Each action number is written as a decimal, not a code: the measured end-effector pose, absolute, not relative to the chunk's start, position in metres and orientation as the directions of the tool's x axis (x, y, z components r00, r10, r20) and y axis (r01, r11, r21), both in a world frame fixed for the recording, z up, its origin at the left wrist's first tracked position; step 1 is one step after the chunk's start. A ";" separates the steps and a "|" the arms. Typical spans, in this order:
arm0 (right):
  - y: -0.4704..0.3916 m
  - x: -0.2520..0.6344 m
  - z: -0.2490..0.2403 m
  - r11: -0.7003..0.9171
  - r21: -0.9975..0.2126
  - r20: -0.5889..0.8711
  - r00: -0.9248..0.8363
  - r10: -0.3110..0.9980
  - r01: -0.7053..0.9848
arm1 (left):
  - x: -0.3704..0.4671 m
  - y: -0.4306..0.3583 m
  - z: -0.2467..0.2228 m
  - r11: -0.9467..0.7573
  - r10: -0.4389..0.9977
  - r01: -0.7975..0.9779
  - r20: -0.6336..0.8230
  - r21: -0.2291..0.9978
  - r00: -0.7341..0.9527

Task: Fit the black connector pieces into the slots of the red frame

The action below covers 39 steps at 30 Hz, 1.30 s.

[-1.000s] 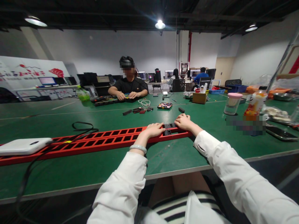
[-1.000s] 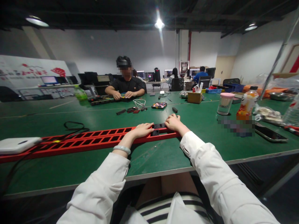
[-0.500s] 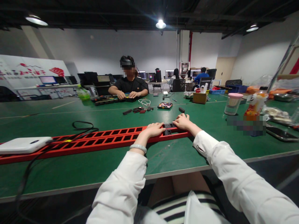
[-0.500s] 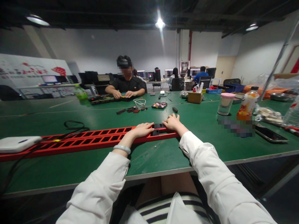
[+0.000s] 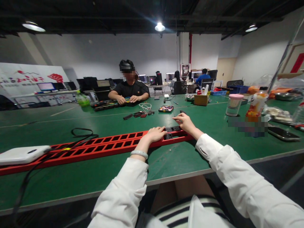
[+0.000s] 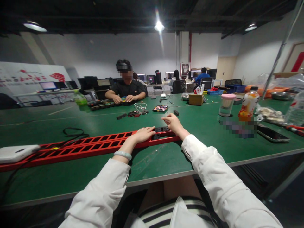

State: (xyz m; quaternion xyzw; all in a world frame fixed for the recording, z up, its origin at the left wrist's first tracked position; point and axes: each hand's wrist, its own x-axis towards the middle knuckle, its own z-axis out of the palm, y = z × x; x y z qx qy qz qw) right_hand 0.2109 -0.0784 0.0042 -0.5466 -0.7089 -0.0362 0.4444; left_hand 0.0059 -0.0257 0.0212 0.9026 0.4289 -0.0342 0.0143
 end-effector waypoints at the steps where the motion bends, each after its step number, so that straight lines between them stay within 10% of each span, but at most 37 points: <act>1: -0.082 0.210 0.006 0.422 -0.468 0.676 0.007 0.737 0.777 | 0.006 -0.027 0.021 -0.634 0.772 0.774 -0.072 0.000 0.632; 15: -0.095 0.188 0.000 0.313 -0.911 0.352 0.114 0.929 0.269 | 0.017 -0.048 0.013 -0.527 0.843 0.848 0.092 -0.061 0.531; 39: -0.110 0.196 -0.009 0.397 -0.780 0.380 -0.138 0.915 0.484 | 0.013 -0.042 0.007 -0.581 0.803 0.812 0.119 -0.064 0.584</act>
